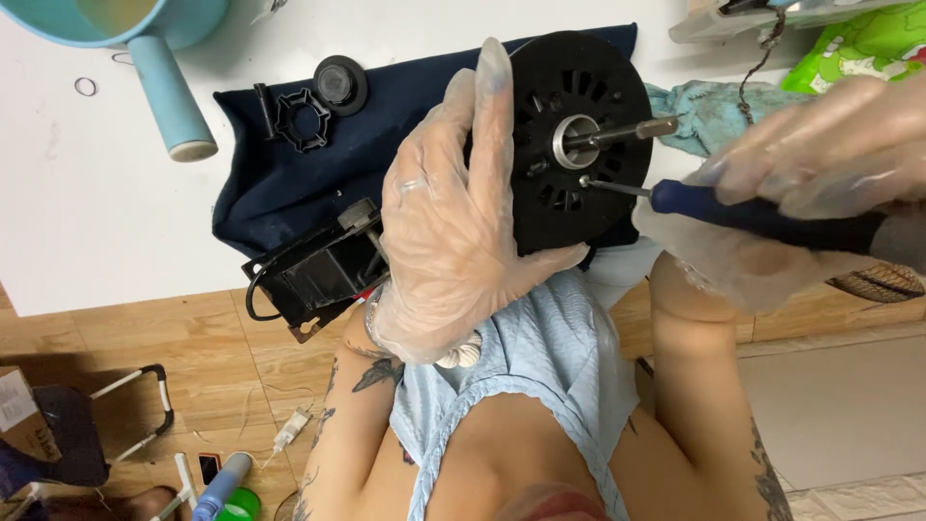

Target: The person uses a screwdriver to tighten screws on a black circular electronic device held on their lap. They repeatedly adjust the device and reposition the screwdriver to work on different screws.

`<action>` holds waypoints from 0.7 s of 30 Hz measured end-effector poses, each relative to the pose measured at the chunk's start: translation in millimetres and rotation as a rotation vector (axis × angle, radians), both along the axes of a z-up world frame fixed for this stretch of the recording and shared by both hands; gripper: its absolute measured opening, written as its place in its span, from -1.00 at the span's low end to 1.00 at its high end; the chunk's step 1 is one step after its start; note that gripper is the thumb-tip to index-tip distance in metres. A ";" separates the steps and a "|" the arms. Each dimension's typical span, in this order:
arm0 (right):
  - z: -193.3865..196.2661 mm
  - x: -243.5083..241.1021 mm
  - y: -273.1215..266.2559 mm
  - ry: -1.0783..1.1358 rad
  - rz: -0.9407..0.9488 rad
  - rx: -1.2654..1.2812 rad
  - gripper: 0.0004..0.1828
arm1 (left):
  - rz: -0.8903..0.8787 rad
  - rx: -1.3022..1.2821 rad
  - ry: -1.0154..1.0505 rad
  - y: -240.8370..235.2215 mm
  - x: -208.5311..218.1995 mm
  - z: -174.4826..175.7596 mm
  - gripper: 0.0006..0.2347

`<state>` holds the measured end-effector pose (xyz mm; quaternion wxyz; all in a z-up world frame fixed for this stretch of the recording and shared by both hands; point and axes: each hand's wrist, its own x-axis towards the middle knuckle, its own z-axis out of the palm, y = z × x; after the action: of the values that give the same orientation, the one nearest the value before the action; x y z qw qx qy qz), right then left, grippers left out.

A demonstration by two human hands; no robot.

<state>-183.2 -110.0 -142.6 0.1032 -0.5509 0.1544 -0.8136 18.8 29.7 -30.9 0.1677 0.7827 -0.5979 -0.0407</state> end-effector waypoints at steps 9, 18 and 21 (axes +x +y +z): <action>107.9 34.2 -18.2 0.406 1.535 0.489 -0.31 | 0.036 -0.004 0.067 -0.4 0.5 0.4 0.41; 85.5 21.5 -11.1 0.154 1.177 0.547 -0.56 | 0.035 0.047 0.064 -7.1 6.6 3.2 0.46; 67.9 11.0 -4.0 -0.078 0.988 0.716 -0.69 | 0.018 0.068 0.114 -12.7 11.5 7.4 0.40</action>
<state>-172.1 -114.0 -74.7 0.6527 -0.4584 0.1408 -0.5865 30.4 17.0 -23.5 0.1754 0.7898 -0.5785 -0.1039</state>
